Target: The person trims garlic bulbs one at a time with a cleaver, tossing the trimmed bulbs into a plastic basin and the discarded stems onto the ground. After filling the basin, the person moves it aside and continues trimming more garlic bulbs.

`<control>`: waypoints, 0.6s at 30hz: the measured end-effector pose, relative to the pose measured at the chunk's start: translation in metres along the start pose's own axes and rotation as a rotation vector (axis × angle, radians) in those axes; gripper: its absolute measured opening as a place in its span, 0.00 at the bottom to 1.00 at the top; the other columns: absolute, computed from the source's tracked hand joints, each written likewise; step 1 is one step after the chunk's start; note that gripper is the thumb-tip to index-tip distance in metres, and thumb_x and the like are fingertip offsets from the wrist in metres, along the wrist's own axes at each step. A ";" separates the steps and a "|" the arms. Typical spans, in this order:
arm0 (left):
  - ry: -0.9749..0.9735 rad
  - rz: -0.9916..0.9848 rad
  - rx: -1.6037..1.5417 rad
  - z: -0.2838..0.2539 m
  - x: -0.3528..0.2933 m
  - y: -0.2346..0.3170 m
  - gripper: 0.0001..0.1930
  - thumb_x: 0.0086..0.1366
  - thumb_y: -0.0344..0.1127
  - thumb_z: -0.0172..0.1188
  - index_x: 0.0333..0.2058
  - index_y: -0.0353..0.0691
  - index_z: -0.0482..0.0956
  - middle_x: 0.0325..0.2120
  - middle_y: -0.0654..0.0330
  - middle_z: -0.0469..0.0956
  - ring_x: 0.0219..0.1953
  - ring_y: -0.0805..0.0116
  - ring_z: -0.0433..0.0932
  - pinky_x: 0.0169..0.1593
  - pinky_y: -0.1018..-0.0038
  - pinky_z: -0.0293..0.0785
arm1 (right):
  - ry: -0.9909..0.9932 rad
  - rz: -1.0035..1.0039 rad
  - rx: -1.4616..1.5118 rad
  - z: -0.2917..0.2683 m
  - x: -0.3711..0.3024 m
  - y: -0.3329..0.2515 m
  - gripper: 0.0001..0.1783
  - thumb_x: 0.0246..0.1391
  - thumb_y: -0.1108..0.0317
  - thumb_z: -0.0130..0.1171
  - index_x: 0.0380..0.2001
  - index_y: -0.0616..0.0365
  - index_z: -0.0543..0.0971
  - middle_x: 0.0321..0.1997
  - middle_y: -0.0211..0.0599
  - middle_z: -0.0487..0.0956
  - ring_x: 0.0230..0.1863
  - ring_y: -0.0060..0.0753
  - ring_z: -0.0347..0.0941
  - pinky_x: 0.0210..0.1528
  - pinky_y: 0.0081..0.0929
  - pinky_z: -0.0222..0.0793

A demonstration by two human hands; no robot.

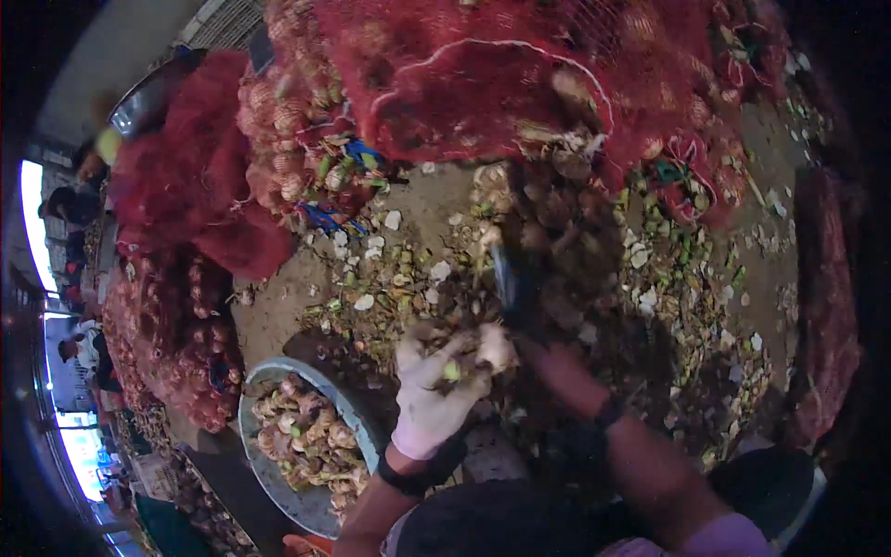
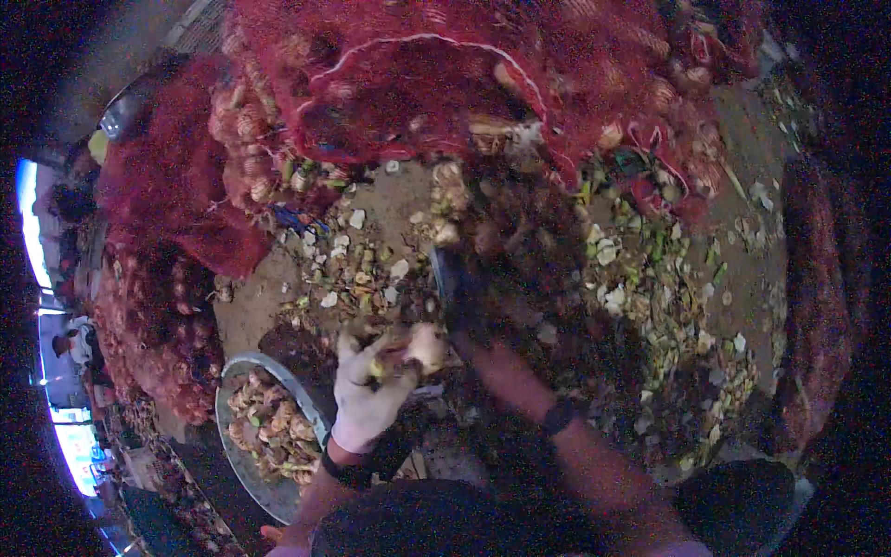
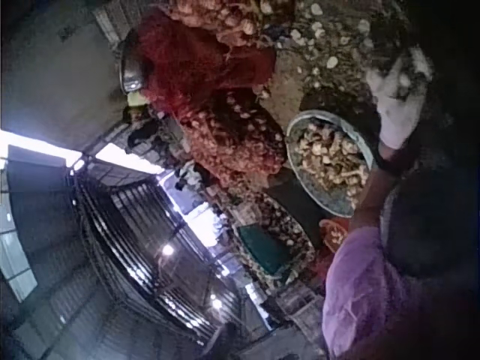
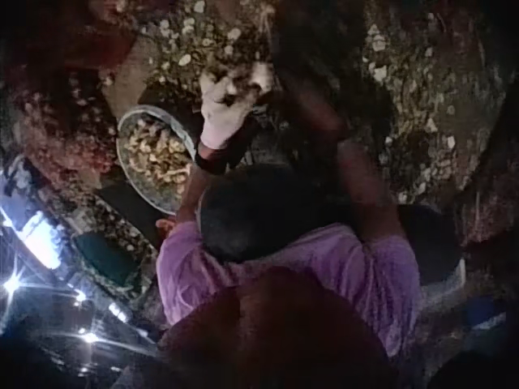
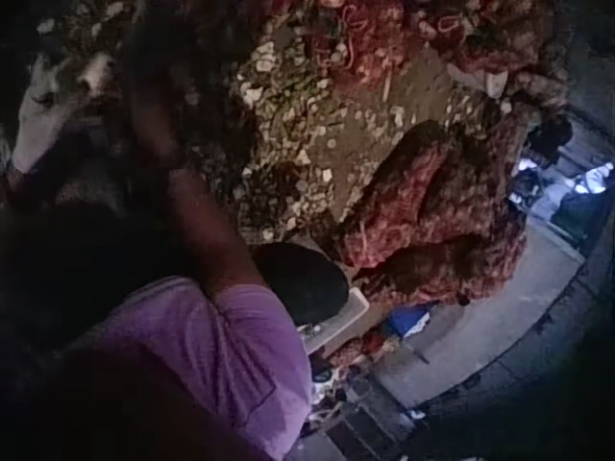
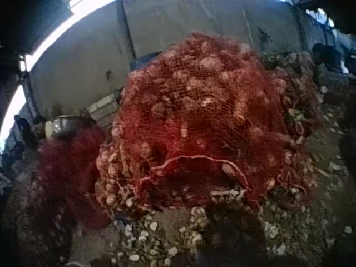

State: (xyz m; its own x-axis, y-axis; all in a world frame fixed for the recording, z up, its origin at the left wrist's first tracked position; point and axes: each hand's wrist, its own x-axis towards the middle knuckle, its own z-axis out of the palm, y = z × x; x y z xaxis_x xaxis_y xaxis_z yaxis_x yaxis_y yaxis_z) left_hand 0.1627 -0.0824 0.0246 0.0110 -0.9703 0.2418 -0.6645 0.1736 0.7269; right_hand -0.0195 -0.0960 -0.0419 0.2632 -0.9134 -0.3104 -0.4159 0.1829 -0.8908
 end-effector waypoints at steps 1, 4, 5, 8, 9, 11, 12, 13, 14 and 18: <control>-0.056 0.111 0.019 -0.004 -0.002 -0.003 0.28 0.41 0.28 0.66 0.46 0.38 0.75 0.32 0.53 0.75 0.36 0.55 0.75 0.44 0.69 0.70 | 0.064 -0.152 0.195 -0.003 0.009 -0.018 0.16 0.53 0.56 0.54 0.36 0.57 0.78 0.33 0.48 0.78 0.35 0.50 0.75 0.41 0.39 0.70; -0.225 -0.212 -0.072 -0.013 0.000 0.019 0.39 0.40 0.30 0.68 0.55 0.36 0.65 0.35 0.51 0.75 0.37 0.54 0.75 0.44 0.69 0.71 | 0.071 -0.218 0.463 -0.015 0.022 -0.057 0.16 0.52 0.56 0.56 0.34 0.58 0.78 0.30 0.45 0.79 0.30 0.49 0.74 0.38 0.35 0.71; -0.268 -0.331 -0.003 -0.015 0.008 0.032 0.41 0.40 0.30 0.68 0.55 0.33 0.60 0.35 0.51 0.74 0.37 0.56 0.76 0.43 0.69 0.72 | 0.001 -0.139 0.539 -0.015 0.019 -0.067 0.16 0.50 0.56 0.59 0.33 0.58 0.79 0.29 0.44 0.79 0.28 0.49 0.74 0.36 0.33 0.71; -0.131 -0.249 -0.168 0.003 0.008 0.011 0.35 0.40 0.30 0.69 0.49 0.33 0.63 0.34 0.53 0.74 0.37 0.62 0.76 0.43 0.71 0.72 | 0.078 -0.202 0.132 -0.007 0.001 -0.079 0.16 0.47 0.56 0.61 0.29 0.59 0.79 0.27 0.43 0.79 0.26 0.50 0.74 0.33 0.32 0.71; -0.090 -0.315 -0.308 0.003 0.004 0.002 0.31 0.41 0.29 0.70 0.45 0.35 0.63 0.35 0.55 0.74 0.38 0.68 0.75 0.43 0.73 0.72 | 0.120 -0.280 -0.017 -0.007 -0.002 -0.082 0.15 0.42 0.57 0.62 0.26 0.58 0.78 0.24 0.44 0.77 0.25 0.50 0.73 0.30 0.36 0.70; -0.044 -0.325 -0.338 0.002 -0.004 -0.005 0.32 0.43 0.28 0.70 0.46 0.35 0.62 0.36 0.56 0.74 0.39 0.68 0.75 0.43 0.74 0.72 | 0.091 -0.411 -0.232 -0.014 -0.005 -0.065 0.13 0.40 0.58 0.62 0.24 0.57 0.76 0.22 0.43 0.75 0.25 0.49 0.73 0.29 0.38 0.69; -0.008 -0.326 -0.392 0.004 -0.008 -0.005 0.33 0.44 0.27 0.69 0.48 0.36 0.60 0.38 0.56 0.73 0.40 0.69 0.74 0.44 0.74 0.72 | 0.077 -0.531 -0.469 -0.019 -0.009 -0.060 0.11 0.38 0.60 0.61 0.23 0.55 0.74 0.20 0.42 0.74 0.25 0.47 0.73 0.28 0.40 0.68; 0.007 -0.287 -0.485 0.009 -0.011 -0.011 0.32 0.47 0.25 0.67 0.48 0.36 0.58 0.40 0.56 0.72 0.41 0.68 0.74 0.45 0.73 0.73 | 0.077 -0.527 -0.471 -0.017 -0.011 -0.055 0.11 0.38 0.60 0.61 0.23 0.55 0.74 0.20 0.42 0.74 0.25 0.47 0.73 0.28 0.40 0.68; 0.004 -0.290 -0.487 0.011 -0.013 -0.011 0.32 0.47 0.25 0.67 0.48 0.36 0.58 0.40 0.56 0.72 0.41 0.68 0.74 0.45 0.73 0.73 | 0.097 -0.544 -0.506 -0.013 -0.013 -0.049 0.09 0.38 0.62 0.59 0.22 0.54 0.73 0.19 0.41 0.73 0.24 0.46 0.72 0.28 0.41 0.68; 0.055 -0.323 -0.519 0.016 -0.019 -0.010 0.35 0.44 0.26 0.69 0.49 0.37 0.58 0.37 0.57 0.74 0.37 0.68 0.75 0.42 0.74 0.73 | 0.239 -0.608 -0.517 -0.010 -0.012 -0.044 0.05 0.33 0.70 0.55 0.19 0.52 0.71 0.18 0.38 0.70 0.22 0.43 0.70 0.23 0.39 0.63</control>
State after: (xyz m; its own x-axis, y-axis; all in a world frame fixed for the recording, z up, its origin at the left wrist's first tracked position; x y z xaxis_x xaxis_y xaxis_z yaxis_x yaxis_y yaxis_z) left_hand 0.1574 -0.0689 0.0023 0.1988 -0.9798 -0.0202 -0.1706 -0.0549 0.9838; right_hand -0.0133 -0.0967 0.0044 0.4033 -0.8624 0.3060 -0.6236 -0.5037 -0.5979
